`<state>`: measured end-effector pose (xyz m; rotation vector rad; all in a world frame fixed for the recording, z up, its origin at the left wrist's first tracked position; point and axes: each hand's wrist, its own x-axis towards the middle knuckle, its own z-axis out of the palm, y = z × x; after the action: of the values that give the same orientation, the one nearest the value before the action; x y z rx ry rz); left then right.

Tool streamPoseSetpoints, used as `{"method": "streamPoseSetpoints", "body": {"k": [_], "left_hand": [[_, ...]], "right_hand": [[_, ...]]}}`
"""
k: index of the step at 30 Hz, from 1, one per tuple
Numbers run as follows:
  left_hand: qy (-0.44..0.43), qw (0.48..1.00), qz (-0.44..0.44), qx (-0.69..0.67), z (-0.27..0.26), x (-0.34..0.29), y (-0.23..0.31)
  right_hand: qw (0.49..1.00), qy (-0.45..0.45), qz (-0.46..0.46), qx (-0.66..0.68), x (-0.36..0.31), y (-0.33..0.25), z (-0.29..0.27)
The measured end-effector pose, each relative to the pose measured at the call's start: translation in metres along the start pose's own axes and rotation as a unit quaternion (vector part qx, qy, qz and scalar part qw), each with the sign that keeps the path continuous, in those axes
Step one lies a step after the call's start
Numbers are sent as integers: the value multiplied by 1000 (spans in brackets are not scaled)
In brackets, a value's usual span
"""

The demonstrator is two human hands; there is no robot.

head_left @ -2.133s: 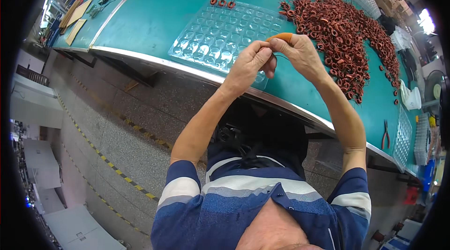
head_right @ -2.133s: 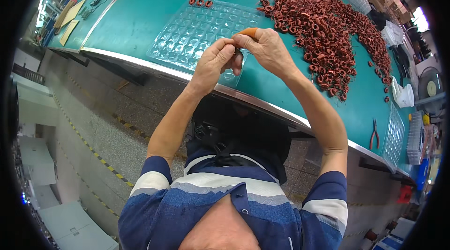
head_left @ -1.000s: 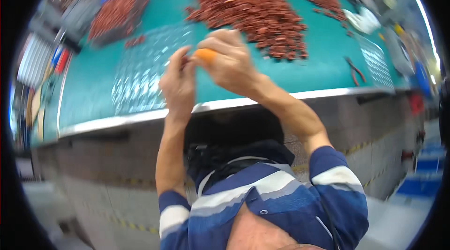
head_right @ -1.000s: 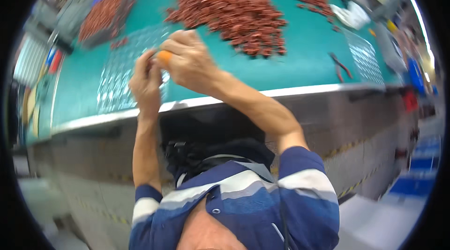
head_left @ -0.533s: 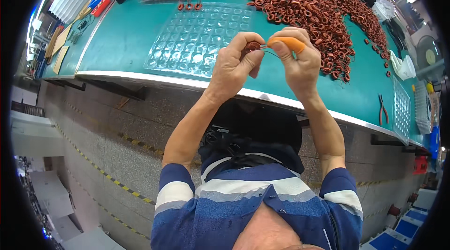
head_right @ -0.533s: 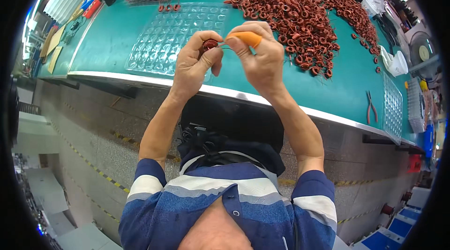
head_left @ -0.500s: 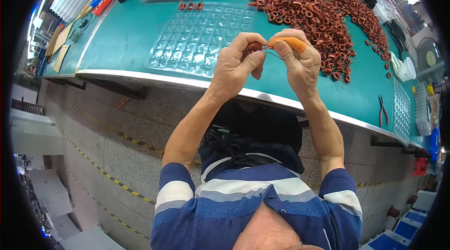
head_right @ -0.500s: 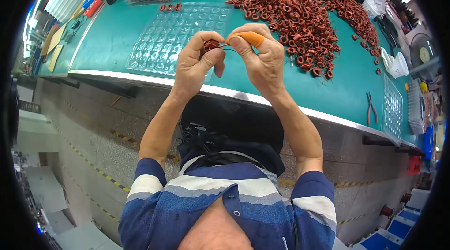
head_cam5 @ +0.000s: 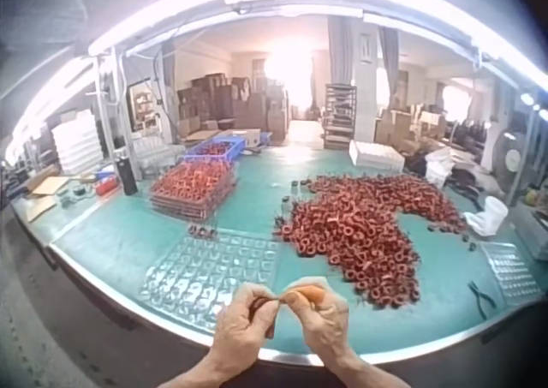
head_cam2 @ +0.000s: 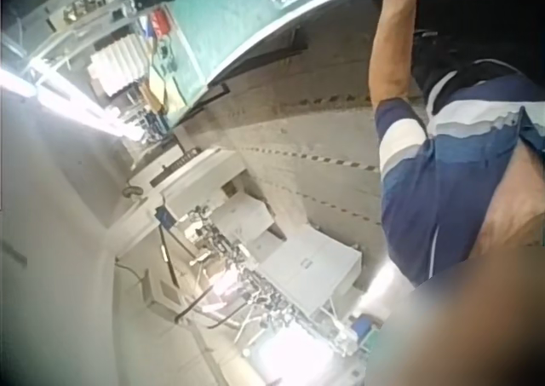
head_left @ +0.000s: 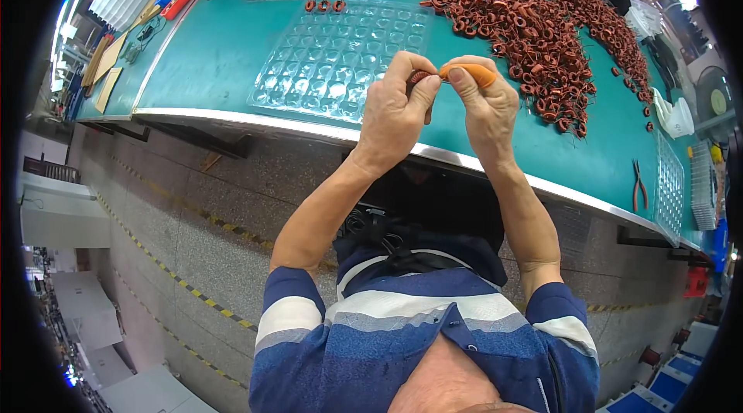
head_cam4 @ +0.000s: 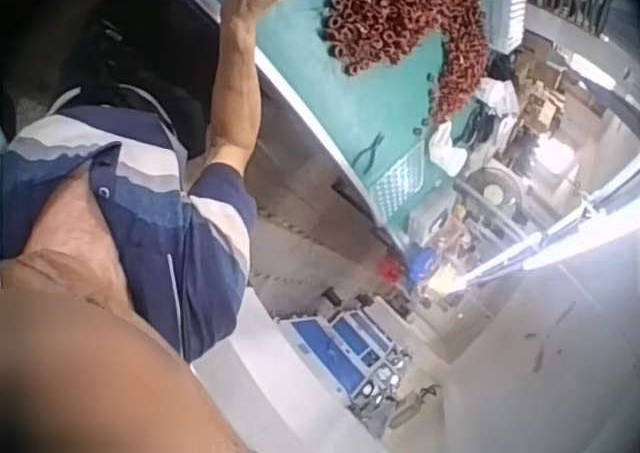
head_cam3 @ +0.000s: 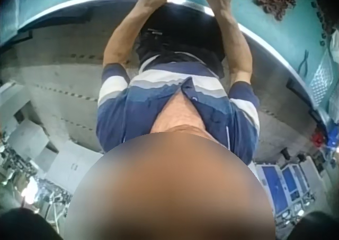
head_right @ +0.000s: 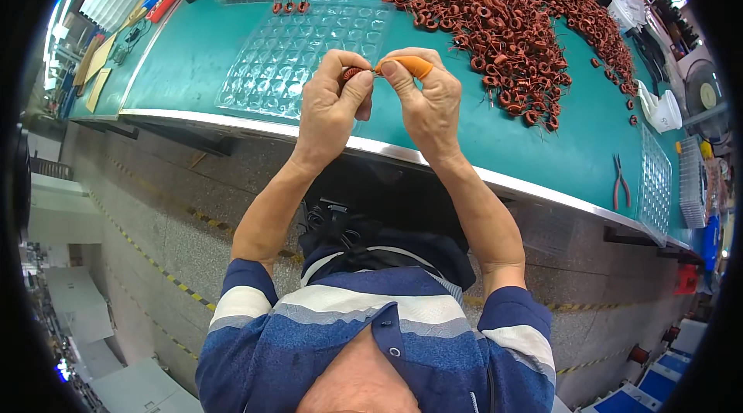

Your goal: The recorder is arranging small electronic coils with wire leads into a clear plastic sorting tray on a workbench.

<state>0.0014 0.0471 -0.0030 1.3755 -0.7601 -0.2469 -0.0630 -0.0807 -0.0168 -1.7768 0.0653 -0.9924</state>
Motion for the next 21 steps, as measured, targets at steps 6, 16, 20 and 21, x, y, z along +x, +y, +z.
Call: {"method": "streamPoseSetpoints", "body": {"k": [6, 16, 20, 21], "left_hand": [[-20, 985, -51, -166, -6, 1, -11], [-73, 987, -30, -138, -22, -1, -15], [-71, 989, -14, -129, -19, -3, -16], [-64, 989, -13, -136, -18, -4, -17]], "right_hand": [[971, -58, 168, 159, 4, 9, 7], [952, -80, 235, 179, -3, 12, 0], [935, -78, 248, 243, -11, 14, 0], [933, -78, 245, 253, -14, 13, 1]]}}
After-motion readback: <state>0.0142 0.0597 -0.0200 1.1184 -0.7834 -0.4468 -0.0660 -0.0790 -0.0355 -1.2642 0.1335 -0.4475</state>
